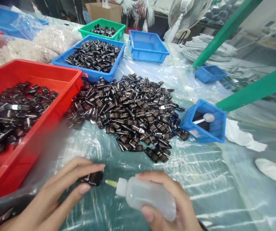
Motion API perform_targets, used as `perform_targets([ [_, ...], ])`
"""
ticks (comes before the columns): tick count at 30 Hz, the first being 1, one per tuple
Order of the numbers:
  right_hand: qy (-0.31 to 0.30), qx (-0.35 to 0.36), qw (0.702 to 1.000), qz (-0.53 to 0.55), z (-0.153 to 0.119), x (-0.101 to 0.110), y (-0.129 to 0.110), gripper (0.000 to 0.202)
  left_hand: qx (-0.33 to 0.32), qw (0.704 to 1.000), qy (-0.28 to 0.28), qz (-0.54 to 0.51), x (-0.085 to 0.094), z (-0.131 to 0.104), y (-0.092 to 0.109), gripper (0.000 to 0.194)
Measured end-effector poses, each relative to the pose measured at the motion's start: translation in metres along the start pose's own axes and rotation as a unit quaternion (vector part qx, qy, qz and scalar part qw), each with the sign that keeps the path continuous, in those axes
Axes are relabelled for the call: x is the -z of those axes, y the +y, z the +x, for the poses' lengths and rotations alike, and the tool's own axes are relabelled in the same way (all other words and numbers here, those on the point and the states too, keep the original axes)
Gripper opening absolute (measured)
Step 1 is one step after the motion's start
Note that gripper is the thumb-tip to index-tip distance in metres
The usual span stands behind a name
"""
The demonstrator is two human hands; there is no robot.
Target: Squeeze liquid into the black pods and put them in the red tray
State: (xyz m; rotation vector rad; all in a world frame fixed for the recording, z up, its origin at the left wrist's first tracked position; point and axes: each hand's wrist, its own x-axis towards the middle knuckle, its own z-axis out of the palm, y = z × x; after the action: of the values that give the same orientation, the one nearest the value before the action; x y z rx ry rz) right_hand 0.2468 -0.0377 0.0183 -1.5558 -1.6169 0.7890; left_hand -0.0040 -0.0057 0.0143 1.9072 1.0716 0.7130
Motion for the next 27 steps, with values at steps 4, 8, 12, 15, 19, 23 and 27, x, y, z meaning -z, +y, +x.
perform_targets([
  [4, -0.035, 0.039, 0.998, -0.023, 0.009, 0.006, 0.013, 0.027, 0.098, 0.991, 0.088, -0.008, -0.003, 0.0, -0.004, 0.029],
  [8, -0.02, 0.032, 0.999, -0.002, 0.014, -0.003, 0.025, 0.036, 0.172, 0.979, 0.11, -0.023, -0.004, 0.0, -0.01, 0.027],
  [12, -0.023, -0.008, 1.0, 0.016, 0.016, -0.017, 0.03, 0.031, 0.189, 0.976, 0.099, -0.041, -0.003, 0.001, -0.011, 0.031],
  [15, 0.025, 0.002, 1.0, 0.017, 0.015, -0.02, 0.031, 0.041, 0.155, 0.981, 0.099, -0.054, -0.003, 0.002, -0.01, 0.028],
  [19, 0.158, 0.081, 0.984, -0.026, -0.001, -0.02, 0.025, 0.05, 0.149, 0.975, 0.144, -0.082, -0.008, 0.002, -0.008, 0.027],
  [23, 0.055, 0.2, 0.973, -0.103, -0.017, -0.029, 0.014, 0.029, 0.152, 0.973, 0.147, -0.091, -0.011, 0.002, -0.009, 0.025],
  [27, -0.105, 0.31, 0.919, -0.221, 0.002, -0.047, 0.002, 0.035, 0.126, 0.978, 0.13, -0.106, -0.009, 0.004, -0.009, 0.025],
])
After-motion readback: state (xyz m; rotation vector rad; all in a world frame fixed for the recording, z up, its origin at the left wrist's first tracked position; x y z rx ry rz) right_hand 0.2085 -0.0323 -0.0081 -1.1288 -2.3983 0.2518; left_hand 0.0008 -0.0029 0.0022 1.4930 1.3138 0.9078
